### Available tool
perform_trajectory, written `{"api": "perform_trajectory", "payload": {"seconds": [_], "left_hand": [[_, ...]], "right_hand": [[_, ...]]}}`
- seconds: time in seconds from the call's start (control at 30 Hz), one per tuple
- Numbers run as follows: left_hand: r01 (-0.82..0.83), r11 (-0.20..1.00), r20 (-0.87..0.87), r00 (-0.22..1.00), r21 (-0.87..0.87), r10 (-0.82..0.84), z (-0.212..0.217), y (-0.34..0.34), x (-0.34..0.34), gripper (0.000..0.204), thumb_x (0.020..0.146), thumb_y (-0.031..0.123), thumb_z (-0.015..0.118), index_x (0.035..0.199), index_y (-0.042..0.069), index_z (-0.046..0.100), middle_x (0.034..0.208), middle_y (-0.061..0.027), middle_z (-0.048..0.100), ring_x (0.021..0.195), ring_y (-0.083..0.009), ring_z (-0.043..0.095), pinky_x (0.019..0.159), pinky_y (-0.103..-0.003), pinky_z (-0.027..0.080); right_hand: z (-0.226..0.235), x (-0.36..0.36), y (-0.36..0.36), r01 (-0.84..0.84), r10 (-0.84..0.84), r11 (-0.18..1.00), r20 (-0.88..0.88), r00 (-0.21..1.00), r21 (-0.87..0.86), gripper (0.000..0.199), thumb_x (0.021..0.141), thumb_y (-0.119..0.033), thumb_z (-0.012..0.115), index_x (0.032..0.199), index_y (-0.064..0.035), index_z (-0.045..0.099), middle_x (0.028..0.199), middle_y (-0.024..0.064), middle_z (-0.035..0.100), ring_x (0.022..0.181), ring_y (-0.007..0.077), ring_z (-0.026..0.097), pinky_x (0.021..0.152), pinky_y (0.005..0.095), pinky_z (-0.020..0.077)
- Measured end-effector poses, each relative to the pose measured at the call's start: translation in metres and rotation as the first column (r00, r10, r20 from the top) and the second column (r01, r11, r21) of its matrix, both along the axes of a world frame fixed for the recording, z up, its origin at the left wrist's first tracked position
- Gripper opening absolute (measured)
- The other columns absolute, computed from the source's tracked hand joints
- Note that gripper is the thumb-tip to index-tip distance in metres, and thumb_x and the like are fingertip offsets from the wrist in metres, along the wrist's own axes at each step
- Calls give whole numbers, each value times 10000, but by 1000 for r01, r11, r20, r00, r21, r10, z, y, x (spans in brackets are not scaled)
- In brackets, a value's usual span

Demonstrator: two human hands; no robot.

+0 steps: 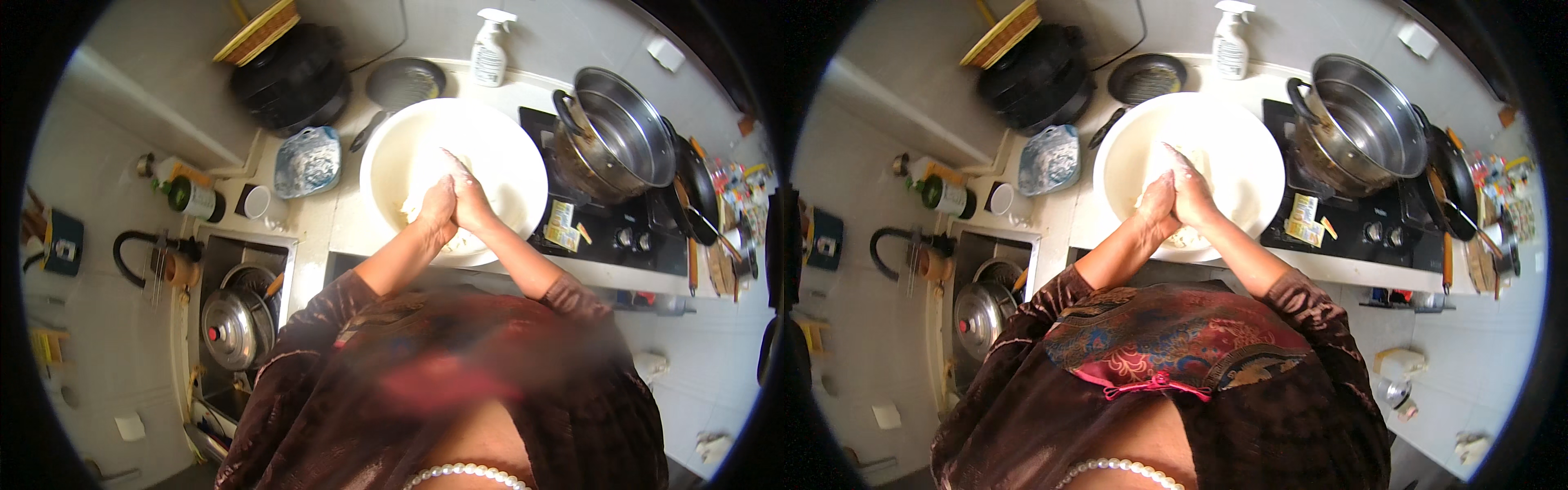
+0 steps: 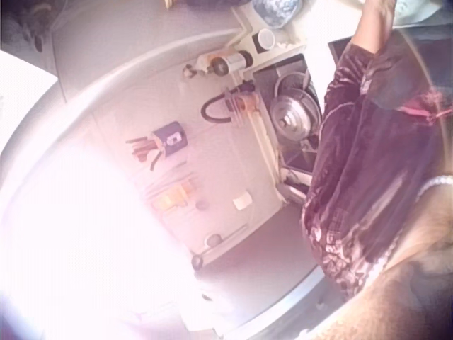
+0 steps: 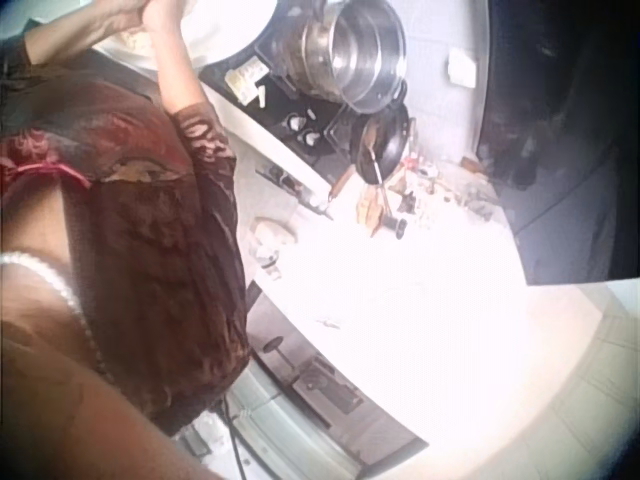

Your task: The person kneads a large mass of dough in a white bowl using both hands. They add a packet of ingredients to the dough and continue kneading until the mixture forms a cohesive ball.

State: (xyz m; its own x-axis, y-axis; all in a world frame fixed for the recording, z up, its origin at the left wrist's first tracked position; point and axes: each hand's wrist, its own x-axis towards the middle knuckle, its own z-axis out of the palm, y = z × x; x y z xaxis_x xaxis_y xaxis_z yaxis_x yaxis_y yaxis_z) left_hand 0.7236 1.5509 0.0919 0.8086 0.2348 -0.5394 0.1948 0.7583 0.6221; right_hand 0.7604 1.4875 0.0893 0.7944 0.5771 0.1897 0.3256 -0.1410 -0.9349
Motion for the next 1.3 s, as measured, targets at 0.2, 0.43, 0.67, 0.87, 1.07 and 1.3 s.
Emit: {"api": "perform_trajectory", "payload": {"seconds": [0.2, 0.43, 0.67, 0.87, 1.07, 1.3], "left_hand": [[-52, 996, 44, 998, -74, 56, -7, 19, 9, 284, 959, 206, 361, 1106, 36, 535, 1051, -125, 592, 923, -266, 561, 828, -413, 468], [-117, 985, 316, 936, -126, 152, -7, 12, 9, 510, 983, 405, 307, 1383, 92, 347, 1413, -106, 373, 1287, -240, 353, 1069, -375, 278], [218, 873, 171, 933, 436, -318, 18, -17, -11, 588, 996, 412, 255, 1405, -10, 267, 1446, -143, 305, 1327, -210, 277, 1105, -330, 196], [208, 831, 196, 916, 516, -351, 23, 20, 9, 766, 929, 618, 137, 1463, 70, 162, 1511, -153, 167, 1388, -266, 161, 1125, -371, 121], [154, 729, 221, 894, 667, -390, 31, 9, 8, 596, 981, 444, 242, 1418, 44, 306, 1464, -142, 291, 1348, -234, 263, 1111, -334, 166], [8, 1000, 154, 988, 19, -11, 30, -10, 17, 374, 978, 264, 378, 1226, -7, 451, 1239, -136, 504, 1140, -236, 482, 1009, -376, 366]], "right_hand": [[9, -5, -10, -130, 181, 944, -147, 972, 304, 489, 894, -53, 451, 1369, 6, 348, 1343, 134, 446, 1240, 217, 419, 1057, 325, 292], [0, -11, 17, 62, 31, 936, -255, 966, 347, 483, 948, -289, 450, 1318, 19, 413, 1326, 105, 453, 1231, 201, 406, 1052, 323, 283], [5, 38, 6, 284, 116, 905, -826, 552, 317, 502, 951, -427, 380, 1237, -22, 457, 1157, 154, 541, 1025, 258, 514, 907, 379, 413], [31, -9, 10, 178, 143, 935, -788, 599, 305, 626, 955, -442, 321, 1474, -141, 146, 1525, 89, 159, 1377, 244, 191, 1116, 359, 165], [37, -2, 8, 318, 111, 855, -744, 659, 409, 494, 972, -261, 341, 1425, -77, 272, 1457, 123, 290, 1320, 233, 307, 1075, 375, 262], [0, 29, 4, 359, -364, 931, -97, 926, -67, 393, 943, -147, 425, 1330, -81, 411, 1070, 119, 602, 962, 204, 558, 874, 283, 440]]}}
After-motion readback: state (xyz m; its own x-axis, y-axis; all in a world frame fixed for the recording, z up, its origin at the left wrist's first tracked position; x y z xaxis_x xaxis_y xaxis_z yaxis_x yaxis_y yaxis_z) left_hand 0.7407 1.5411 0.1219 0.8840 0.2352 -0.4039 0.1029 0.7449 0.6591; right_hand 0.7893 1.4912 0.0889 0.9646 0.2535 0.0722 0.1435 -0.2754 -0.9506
